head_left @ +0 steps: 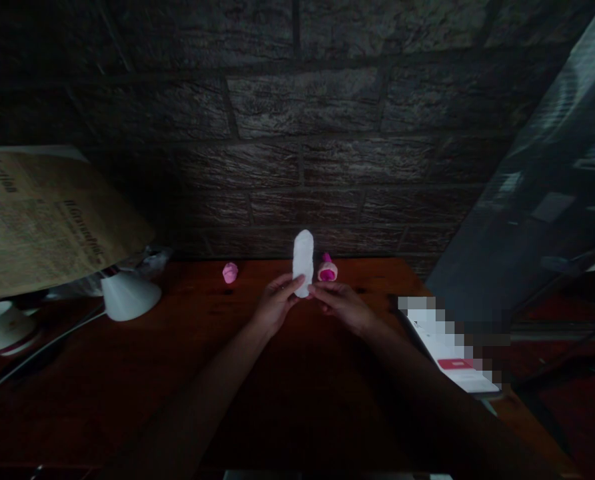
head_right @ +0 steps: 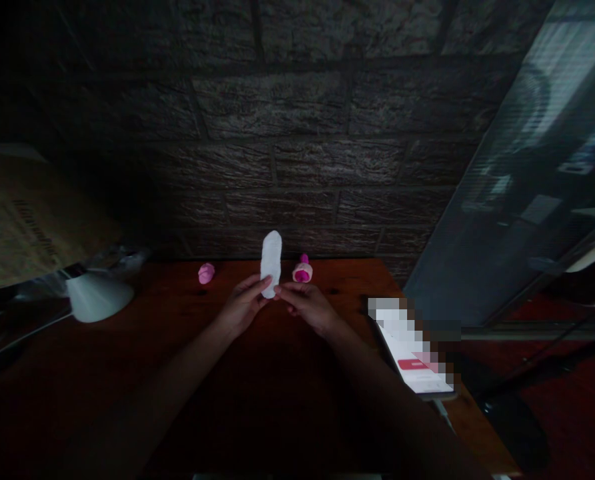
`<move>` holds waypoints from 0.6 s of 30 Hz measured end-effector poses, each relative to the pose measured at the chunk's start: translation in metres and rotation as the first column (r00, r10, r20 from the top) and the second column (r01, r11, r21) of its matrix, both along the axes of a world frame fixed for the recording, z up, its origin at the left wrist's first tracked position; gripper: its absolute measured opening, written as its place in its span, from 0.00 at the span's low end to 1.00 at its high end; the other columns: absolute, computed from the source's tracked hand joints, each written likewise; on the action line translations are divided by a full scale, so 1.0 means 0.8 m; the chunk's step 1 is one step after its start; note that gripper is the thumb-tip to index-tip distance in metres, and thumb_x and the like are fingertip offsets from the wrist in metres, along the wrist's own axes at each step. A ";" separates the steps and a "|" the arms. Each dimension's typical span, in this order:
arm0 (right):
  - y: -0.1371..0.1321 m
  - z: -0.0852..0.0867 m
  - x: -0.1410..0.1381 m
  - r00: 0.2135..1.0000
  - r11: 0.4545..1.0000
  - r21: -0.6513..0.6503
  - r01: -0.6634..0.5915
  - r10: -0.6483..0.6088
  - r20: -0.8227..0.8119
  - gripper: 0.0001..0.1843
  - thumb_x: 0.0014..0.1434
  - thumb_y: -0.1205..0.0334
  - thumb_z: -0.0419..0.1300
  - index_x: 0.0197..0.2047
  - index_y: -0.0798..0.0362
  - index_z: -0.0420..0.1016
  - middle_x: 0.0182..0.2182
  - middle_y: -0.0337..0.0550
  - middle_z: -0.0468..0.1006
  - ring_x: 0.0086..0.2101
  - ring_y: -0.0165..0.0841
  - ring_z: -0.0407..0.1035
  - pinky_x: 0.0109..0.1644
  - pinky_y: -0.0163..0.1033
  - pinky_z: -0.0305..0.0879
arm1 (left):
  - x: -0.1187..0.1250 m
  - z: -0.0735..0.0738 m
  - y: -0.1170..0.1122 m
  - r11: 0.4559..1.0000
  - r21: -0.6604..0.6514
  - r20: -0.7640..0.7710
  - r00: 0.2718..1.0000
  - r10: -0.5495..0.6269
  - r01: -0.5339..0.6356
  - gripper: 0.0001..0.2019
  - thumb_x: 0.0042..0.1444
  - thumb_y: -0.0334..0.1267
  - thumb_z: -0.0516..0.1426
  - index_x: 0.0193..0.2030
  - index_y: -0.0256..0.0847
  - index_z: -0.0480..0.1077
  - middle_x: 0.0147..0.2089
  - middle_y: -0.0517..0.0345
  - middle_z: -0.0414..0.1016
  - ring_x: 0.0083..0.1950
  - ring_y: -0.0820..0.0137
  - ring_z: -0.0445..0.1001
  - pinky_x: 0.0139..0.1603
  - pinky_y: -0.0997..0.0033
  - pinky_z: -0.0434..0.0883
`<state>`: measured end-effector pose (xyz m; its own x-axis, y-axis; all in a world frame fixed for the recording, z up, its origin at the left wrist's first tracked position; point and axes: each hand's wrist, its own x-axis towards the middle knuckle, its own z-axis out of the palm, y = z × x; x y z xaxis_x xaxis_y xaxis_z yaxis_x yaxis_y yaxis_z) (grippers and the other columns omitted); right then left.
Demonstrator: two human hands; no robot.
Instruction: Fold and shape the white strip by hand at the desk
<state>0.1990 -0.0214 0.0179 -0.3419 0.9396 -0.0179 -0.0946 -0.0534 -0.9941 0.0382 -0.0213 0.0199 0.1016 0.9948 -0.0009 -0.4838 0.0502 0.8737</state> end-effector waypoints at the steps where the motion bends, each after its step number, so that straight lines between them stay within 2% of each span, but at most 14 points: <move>1: 0.000 -0.001 0.000 1.000 1.000 -0.002 -0.003 0.003 0.000 0.19 0.48 0.45 0.70 0.35 0.52 0.82 0.31 0.42 0.77 0.24 0.24 0.59 0.26 0.33 0.55 | 0.000 -0.001 0.001 1.000 0.005 -0.004 1.000 -0.007 0.007 0.16 0.39 0.42 0.72 0.33 0.37 0.78 0.31 0.58 0.78 0.30 0.75 0.74 0.36 0.73 0.71; 5: 0.002 -0.002 0.002 1.000 1.000 -0.005 -0.025 0.025 -0.003 0.17 0.49 0.46 0.70 0.34 0.51 0.82 0.32 0.43 0.78 0.24 0.24 0.60 0.27 0.33 0.55 | 0.000 -0.004 0.002 1.000 -0.004 -0.005 1.000 -0.024 0.024 0.16 0.39 0.42 0.72 0.33 0.38 0.78 0.31 0.58 0.78 0.30 0.75 0.74 0.36 0.73 0.70; 12: 0.001 0.000 0.001 0.992 0.998 -0.041 -0.038 0.033 -0.122 0.16 0.48 0.48 0.71 0.33 0.51 0.81 0.32 0.42 0.76 0.24 0.23 0.59 0.26 0.33 0.53 | 0.002 -0.002 0.000 0.999 0.003 0.030 0.999 -0.042 0.042 0.16 0.38 0.43 0.73 0.32 0.38 0.79 0.32 0.58 0.79 0.32 0.75 0.74 0.37 0.74 0.71; 18: 0.000 0.000 0.000 0.992 0.996 -0.067 -0.054 0.046 -0.115 0.19 0.47 0.44 0.71 0.34 0.51 0.81 0.33 0.43 0.78 0.24 0.24 0.59 0.26 0.33 0.53 | 0.001 0.000 0.000 0.999 0.006 0.018 0.999 -0.043 0.043 0.14 0.39 0.42 0.72 0.32 0.38 0.79 0.32 0.58 0.79 0.32 0.74 0.74 0.39 0.72 0.72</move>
